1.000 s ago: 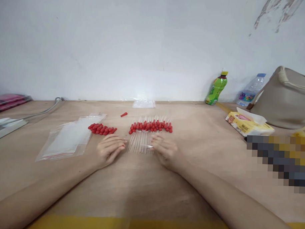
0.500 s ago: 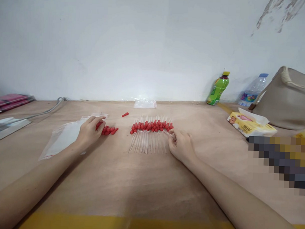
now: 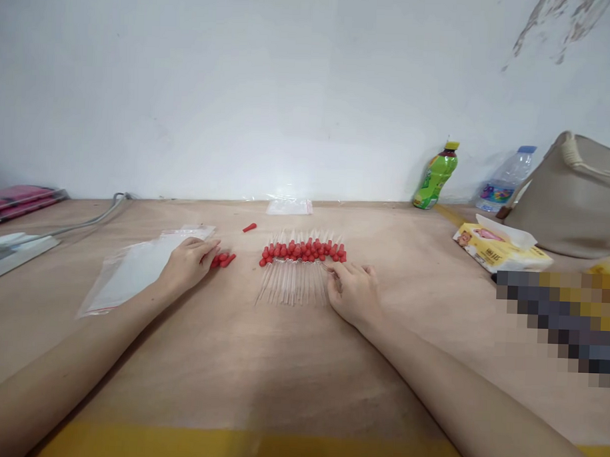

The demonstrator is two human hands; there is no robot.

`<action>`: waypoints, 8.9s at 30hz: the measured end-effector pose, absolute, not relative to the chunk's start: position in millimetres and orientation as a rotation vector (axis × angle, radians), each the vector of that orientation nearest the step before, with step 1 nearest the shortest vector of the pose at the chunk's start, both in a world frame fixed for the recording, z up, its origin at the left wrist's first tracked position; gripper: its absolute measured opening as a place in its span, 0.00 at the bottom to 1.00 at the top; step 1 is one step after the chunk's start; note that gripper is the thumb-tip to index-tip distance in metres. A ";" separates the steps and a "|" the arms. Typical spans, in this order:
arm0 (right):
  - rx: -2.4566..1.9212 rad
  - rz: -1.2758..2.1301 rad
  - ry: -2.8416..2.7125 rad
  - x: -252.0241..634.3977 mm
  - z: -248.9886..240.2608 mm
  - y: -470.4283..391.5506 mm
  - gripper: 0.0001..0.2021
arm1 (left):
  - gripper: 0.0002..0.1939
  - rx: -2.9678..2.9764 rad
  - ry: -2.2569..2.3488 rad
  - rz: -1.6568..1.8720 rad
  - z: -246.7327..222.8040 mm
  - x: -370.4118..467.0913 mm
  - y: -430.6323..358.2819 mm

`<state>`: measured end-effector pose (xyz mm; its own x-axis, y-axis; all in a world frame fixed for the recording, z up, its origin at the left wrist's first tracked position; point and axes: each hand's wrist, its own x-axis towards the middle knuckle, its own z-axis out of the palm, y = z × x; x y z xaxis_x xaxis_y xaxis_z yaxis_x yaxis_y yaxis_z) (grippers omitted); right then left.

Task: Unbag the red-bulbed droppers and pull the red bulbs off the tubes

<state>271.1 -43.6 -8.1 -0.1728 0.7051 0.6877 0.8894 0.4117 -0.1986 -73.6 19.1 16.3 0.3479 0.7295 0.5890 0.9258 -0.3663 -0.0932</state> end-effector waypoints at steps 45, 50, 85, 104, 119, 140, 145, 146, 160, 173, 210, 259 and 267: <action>-1.209 -0.062 -2.123 273.1 -11.0 -41.3 0.11 | 0.09 -2.331 -1.841 -0.260 47.3 -14.7 23.8; -1.215 -0.092 -2.115 273.0 -12.2 -40.2 0.11 | 0.10 -2.187 -1.740 -0.357 36.1 -11.7 19.1; -0.803 -0.285 -2.173 247.4 0.9 -43.6 0.20 | 0.05 -2.490 -1.015 -1.037 10.3 -9.6 -51.8; -0.707 -0.276 -2.228 228.7 -3.7 -48.7 0.09 | 0.05 -2.441 -0.689 -1.071 8.3 20.3 -51.0; -0.454 -0.277 -2.227 226.9 -6.2 -48.6 0.05 | 0.05 -2.535 -0.657 -0.980 12.2 20.0 -56.3; -0.309 -0.423 -2.229 240.0 -3.5 -50.0 0.12 | 0.05 -2.550 -0.672 -1.001 10.6 8.5 -53.2; -0.778 -0.334 -2.010 266.0 -6.5 -41.8 0.11 | 0.08 -2.311 -1.147 -1.195 8.3 -22.6 -36.1; -0.929 -0.347 -1.948 271.0 -7.3 -39.0 0.12 | 0.09 -2.279 -1.232 -1.230 8.2 -26.8 -32.3; -1.556 -0.134 -1.867 275.6 -12.0 -35.2 0.08 | 0.13 -2.570 -1.404 -0.901 1.8 -15.9 -25.3; -1.583 -0.147 -1.949 268.1 -9.2 -41.3 0.09 | 0.10 -2.337 -1.684 -0.236 47.8 -44.9 -42.4; -1.511 -0.059 -1.961 268.2 -13.4 -37.0 0.10 | 0.11 -2.542 -1.711 -0.805 29.1 18.5 12.3; -0.791 -0.286 -2.221 224.0 -3.3 -51.2 0.07 | 0.09 -2.693 -0.714 -1.167 2.0 9.1 -46.9; -0.755 -0.235 -2.228 224.3 -3.7 -53.3 0.09 | 0.10 -2.672 -0.694 -1.123 -0.6 12.3 -46.4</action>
